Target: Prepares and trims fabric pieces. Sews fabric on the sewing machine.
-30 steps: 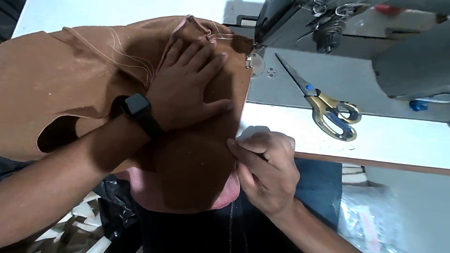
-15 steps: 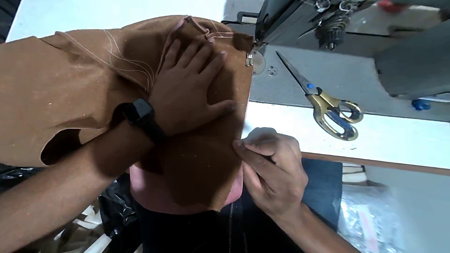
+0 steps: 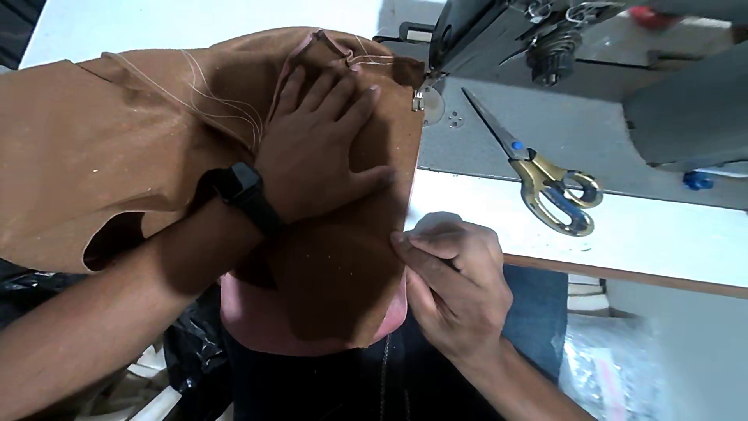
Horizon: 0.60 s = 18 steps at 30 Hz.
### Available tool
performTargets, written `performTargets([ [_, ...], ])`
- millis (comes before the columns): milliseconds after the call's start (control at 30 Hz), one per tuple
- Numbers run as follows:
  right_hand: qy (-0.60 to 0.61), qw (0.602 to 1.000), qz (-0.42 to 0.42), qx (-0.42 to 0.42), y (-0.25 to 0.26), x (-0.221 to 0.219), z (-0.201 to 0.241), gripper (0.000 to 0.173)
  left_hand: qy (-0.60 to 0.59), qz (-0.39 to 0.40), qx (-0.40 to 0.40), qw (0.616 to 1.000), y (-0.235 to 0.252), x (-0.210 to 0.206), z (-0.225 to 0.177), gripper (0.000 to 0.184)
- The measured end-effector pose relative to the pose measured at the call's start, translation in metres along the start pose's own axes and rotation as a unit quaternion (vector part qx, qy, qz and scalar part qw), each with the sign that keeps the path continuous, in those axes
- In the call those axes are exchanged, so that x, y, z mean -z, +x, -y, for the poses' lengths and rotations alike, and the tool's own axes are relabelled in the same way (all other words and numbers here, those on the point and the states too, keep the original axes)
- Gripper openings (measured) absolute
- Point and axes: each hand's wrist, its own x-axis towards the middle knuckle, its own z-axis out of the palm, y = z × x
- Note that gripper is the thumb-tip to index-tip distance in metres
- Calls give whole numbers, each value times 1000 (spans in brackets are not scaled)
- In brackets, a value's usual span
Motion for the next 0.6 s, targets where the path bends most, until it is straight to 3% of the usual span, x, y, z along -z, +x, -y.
performTargets([
  [600, -1, 1000, 7, 7, 1, 1, -1, 21, -5, -3, -2, 1000, 0, 0, 1, 103],
])
